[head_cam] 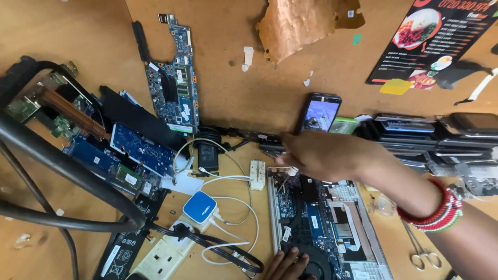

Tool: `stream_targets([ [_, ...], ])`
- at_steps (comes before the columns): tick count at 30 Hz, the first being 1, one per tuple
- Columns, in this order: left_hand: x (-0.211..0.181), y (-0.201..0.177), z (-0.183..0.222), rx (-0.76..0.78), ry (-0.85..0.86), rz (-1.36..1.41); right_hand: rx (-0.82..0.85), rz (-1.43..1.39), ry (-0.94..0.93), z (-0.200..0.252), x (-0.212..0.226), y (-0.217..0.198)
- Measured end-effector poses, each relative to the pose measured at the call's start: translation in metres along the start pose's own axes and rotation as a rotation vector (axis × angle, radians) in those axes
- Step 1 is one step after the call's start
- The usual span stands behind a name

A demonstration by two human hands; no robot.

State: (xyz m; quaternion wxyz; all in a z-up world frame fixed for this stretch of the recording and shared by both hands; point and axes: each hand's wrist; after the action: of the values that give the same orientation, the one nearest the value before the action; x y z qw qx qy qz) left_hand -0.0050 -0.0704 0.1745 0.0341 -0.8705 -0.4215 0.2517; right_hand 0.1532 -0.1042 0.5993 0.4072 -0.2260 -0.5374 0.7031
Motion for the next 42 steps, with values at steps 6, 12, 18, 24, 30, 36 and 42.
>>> stream_targets([
  [6, 0.008, 0.016, 0.015, -0.066, 0.037, -0.012, -0.327, -0.173, -0.388, -0.005, -0.023, 0.02],
  [12, 0.006, -0.012, -0.008, 0.154, 0.109, 0.13, -0.545, -0.981, -0.264, -0.017, -0.038, 0.092],
  [18, 0.032, 0.019, 0.026, -0.016, 0.25, -0.154, -0.827, -1.093, -0.026, -0.035, -0.048, 0.169],
  [24, 0.025, 0.005, 0.016, 0.105, 0.24, -0.011, -1.002, -1.074, -0.096, -0.026, -0.033, 0.173],
  [30, 0.025, 0.014, 0.026, 0.023, 0.136, -0.056, -1.069, -0.983, -0.192, -0.031, -0.027, 0.172],
  [36, 0.024, 0.001, 0.015, 0.112, 0.176, -0.026, -0.975, -0.98, -0.182, -0.036, -0.031, 0.173],
  [42, 0.019, -0.008, 0.005, 0.205, 0.214, 0.026, -0.963, -0.792, -0.238, -0.032, -0.027, 0.172],
])
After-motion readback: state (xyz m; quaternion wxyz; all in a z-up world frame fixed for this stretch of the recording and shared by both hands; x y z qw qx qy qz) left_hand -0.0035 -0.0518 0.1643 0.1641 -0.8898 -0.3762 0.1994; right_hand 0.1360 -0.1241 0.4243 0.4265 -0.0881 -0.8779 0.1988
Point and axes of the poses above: each hand's wrist, its own z-axis away from the middle knuckle, its own y-axis out of the palm, x = y × z, and after that the axes turned 8 degrees about -x, right-handed
